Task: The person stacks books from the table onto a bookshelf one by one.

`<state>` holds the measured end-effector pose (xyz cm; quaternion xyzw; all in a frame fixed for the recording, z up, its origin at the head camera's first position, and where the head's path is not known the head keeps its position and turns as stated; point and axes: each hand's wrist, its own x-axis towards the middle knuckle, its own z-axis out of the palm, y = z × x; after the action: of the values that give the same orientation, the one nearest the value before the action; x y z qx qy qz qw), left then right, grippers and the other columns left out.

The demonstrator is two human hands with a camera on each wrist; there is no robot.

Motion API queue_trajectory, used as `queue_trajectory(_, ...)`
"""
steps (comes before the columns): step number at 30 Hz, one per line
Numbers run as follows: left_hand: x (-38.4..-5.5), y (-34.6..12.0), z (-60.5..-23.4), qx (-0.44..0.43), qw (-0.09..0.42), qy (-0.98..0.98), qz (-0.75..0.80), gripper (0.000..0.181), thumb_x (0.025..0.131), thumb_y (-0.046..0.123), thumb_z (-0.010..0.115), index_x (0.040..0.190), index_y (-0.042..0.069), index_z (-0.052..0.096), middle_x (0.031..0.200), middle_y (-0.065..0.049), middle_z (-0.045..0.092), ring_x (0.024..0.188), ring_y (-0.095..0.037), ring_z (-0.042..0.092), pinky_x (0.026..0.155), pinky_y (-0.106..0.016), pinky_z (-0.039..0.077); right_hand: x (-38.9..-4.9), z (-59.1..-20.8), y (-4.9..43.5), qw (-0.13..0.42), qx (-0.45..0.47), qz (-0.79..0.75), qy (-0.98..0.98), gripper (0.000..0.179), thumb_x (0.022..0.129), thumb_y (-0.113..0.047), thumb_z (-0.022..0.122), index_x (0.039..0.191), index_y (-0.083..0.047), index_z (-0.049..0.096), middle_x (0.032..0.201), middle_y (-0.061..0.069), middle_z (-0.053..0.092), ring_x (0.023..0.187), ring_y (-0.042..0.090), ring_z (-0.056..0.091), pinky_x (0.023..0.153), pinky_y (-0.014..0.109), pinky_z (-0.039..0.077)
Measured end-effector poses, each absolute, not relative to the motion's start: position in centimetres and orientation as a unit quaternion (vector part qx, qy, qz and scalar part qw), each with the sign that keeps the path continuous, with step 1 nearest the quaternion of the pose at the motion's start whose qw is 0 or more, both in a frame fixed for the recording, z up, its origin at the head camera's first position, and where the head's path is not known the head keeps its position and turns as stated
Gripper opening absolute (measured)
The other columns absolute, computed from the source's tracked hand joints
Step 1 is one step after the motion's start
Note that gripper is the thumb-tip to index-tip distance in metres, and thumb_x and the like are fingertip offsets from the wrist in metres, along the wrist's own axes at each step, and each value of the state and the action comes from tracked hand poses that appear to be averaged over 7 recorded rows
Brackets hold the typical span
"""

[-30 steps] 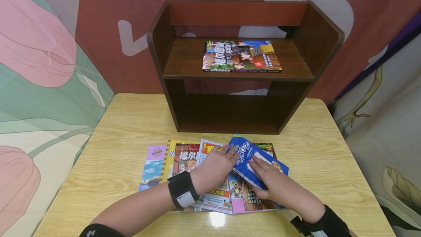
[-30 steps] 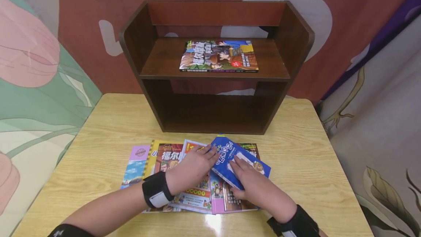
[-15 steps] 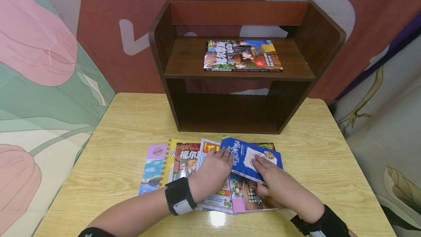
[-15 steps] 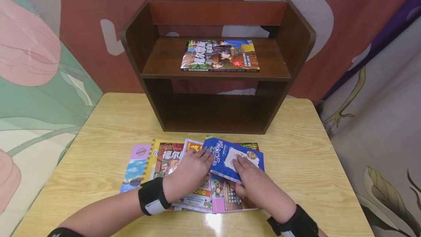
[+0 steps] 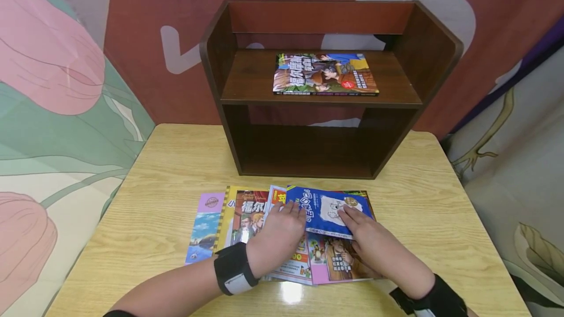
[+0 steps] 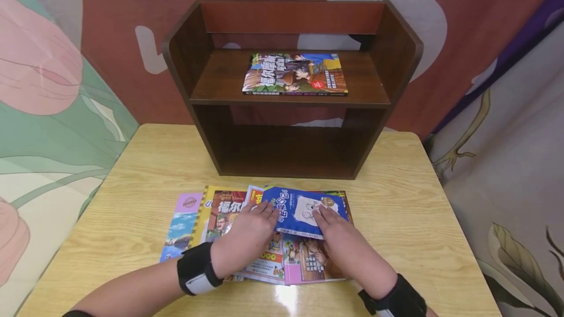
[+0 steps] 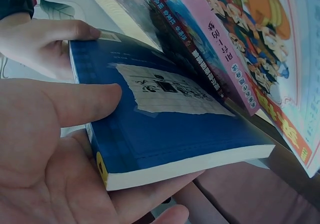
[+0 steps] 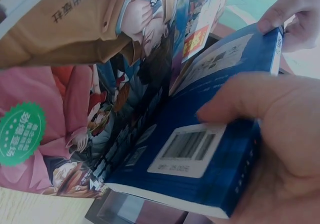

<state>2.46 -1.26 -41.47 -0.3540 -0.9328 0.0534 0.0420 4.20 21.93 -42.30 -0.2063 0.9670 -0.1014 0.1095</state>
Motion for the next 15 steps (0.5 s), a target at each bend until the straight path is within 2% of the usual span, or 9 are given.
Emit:
queue_trajectory(8, 2.55, -1.60, -41.23, -0.350, 0.035, -0.936, 0.033, 0.046, 0.087, 0.036, 0.065, 0.123, 0.008, 0.063, 0.121, -0.014, 0.064, 0.115, -0.026, 0.060, 0.092, -0.040, 0.051, 4.10, -42.59, 21.88, 0.074, -0.213, -0.086, 0.970, 0.057, 0.080, -0.004, 0.070, 0.133, 0.004, 0.051, 0.139, 0.022, 0.048, 0.127, 0.039, 0.047, 0.101, 0.052, 0.042)
queue_trajectory(15, 1.74, -2.13, -41.26, -0.342, -0.041, -0.938, -0.046, 0.045, 0.094, 0.027, 0.057, 0.133, 0.007, 0.054, 0.139, -0.011, 0.051, 0.131, -0.027, 0.046, 0.100, -0.043, 0.045, 3.86, -42.55, 21.83, 0.051, -0.212, -0.088, 0.972, 0.055, 0.081, -0.007, 0.072, 0.131, 0.002, 0.053, 0.135, 0.017, 0.054, 0.125, 0.035, 0.051, 0.098, 0.050, 0.045)
